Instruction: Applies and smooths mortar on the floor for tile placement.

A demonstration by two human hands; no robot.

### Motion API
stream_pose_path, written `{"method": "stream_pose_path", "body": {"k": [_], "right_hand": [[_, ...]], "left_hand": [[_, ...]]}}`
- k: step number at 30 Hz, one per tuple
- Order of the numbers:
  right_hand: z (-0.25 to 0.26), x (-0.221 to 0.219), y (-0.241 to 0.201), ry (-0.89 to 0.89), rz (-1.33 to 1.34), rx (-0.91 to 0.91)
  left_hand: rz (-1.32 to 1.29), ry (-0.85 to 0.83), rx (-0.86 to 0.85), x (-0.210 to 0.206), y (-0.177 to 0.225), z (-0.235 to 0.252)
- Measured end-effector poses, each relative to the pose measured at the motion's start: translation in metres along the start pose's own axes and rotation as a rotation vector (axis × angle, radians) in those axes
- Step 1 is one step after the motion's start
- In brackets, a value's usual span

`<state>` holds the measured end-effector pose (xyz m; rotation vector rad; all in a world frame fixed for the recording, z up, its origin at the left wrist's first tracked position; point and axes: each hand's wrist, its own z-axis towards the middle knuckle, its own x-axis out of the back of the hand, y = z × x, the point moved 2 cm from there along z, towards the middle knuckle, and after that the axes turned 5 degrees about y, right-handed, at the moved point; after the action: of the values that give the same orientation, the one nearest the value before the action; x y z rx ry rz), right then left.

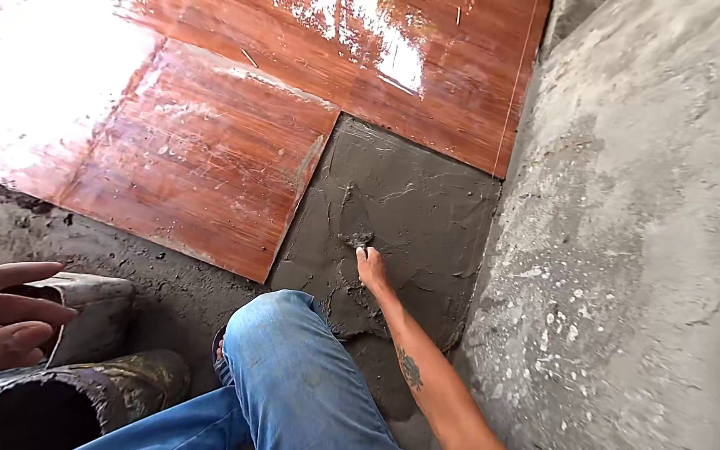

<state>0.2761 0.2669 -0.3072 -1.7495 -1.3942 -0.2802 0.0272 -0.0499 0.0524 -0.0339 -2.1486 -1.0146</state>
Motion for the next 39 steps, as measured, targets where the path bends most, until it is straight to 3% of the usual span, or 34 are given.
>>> {"method": "stream_pose_path", "body": {"k": [5, 11, 19, 25, 28, 32, 39], "right_hand": [[-0.016, -0.002, 0.003, -0.124, -0.262, 0.197], [0.027, 0.059, 0.008, -0.053, -0.500, 0.289], [0.093, 0.120, 0.029, 0.127, -0.448, 0.201], [0.074, 0.153, 0.070, 0.335, -0.275, -0.022], [0.059, 0.145, 0.061, 0.317, -0.173, -0.080], [0.065, 0.102, 0.025, 0.124, -0.165, 0.103], [0.066, 0.049, -0.017, -0.055, -0.320, 0.326]], "left_hand": [[-0.046, 0.050, -0.016, 0.007, -0.012, -0.009], [-0.127, 0.065, -0.066, 0.005, -0.026, -0.011], [-0.081, 0.033, -0.063, 0.005, -0.014, -0.007], [-0.106, 0.079, -0.016, 0.004, -0.023, -0.012], [-0.088, 0.105, -0.030, 0.004, -0.028, -0.017], [-0.034, 0.117, 0.013, 0.002, -0.032, -0.023], [-0.138, 0.115, 0.050, 0.006, -0.083, -0.039]]}}
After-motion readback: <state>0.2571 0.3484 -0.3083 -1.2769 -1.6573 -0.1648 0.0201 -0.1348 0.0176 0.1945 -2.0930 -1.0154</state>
